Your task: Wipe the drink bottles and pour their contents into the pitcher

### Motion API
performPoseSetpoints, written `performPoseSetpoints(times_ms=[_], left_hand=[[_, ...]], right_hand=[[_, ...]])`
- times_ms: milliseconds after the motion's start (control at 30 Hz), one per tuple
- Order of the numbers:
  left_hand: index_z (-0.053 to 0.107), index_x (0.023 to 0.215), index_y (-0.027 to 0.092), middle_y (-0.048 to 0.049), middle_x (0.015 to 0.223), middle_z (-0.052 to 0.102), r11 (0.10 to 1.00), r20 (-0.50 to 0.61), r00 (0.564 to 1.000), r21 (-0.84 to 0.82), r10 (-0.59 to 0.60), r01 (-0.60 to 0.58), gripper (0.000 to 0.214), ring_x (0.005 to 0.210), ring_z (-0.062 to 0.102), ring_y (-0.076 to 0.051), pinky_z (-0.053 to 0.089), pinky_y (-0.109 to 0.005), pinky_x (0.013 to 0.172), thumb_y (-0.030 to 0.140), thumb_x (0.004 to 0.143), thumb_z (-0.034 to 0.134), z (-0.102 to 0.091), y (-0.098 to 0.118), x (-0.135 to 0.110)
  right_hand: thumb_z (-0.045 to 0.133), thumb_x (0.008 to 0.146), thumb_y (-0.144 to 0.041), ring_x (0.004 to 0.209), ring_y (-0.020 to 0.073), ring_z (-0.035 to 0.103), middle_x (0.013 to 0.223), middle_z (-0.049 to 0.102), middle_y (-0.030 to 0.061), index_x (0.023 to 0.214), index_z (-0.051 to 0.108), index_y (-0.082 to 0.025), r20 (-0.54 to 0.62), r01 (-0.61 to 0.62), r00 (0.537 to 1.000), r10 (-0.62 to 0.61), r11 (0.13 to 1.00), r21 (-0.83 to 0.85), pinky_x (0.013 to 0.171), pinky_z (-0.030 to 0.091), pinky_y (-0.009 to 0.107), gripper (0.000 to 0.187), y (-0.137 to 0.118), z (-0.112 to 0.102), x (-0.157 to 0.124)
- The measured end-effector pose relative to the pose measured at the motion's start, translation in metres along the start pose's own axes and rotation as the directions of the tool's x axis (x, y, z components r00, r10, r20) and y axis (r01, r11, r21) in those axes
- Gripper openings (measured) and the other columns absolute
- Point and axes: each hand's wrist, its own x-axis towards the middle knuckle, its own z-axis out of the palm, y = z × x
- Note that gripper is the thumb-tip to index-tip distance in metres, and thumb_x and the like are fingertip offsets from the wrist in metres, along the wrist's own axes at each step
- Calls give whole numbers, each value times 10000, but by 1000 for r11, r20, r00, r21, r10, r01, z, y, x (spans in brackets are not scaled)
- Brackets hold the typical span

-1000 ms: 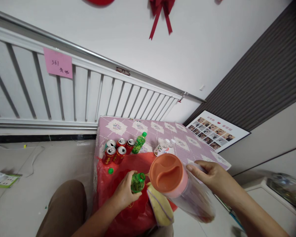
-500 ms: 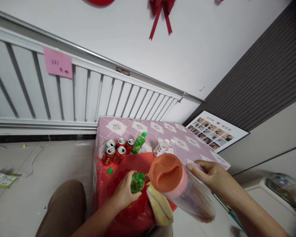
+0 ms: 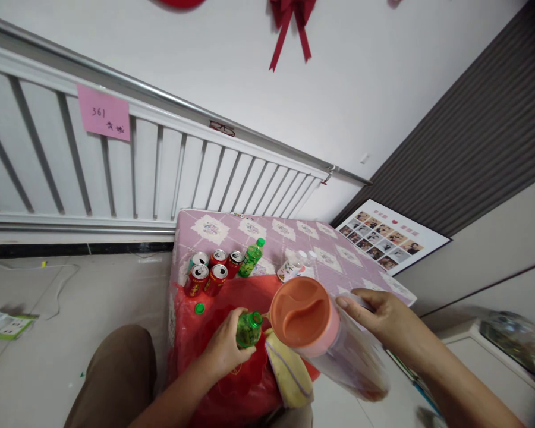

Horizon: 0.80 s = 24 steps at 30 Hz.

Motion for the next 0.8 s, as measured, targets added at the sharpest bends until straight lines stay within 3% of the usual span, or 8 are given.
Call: performPoseSetpoints(times_ms=[800], left_hand=[[440,1286,170,-145,1302,595,1000,-1,1000,-8,11,-11,752,1184,585,-276,448,-418,1039,118,605,757,2,-2,0]], right_hand=[[448,738,-679,559,123,288,579,281,-41,560,366,-230,21,-30,999,30,1000,2,498,224,270,491,3,3,4]])
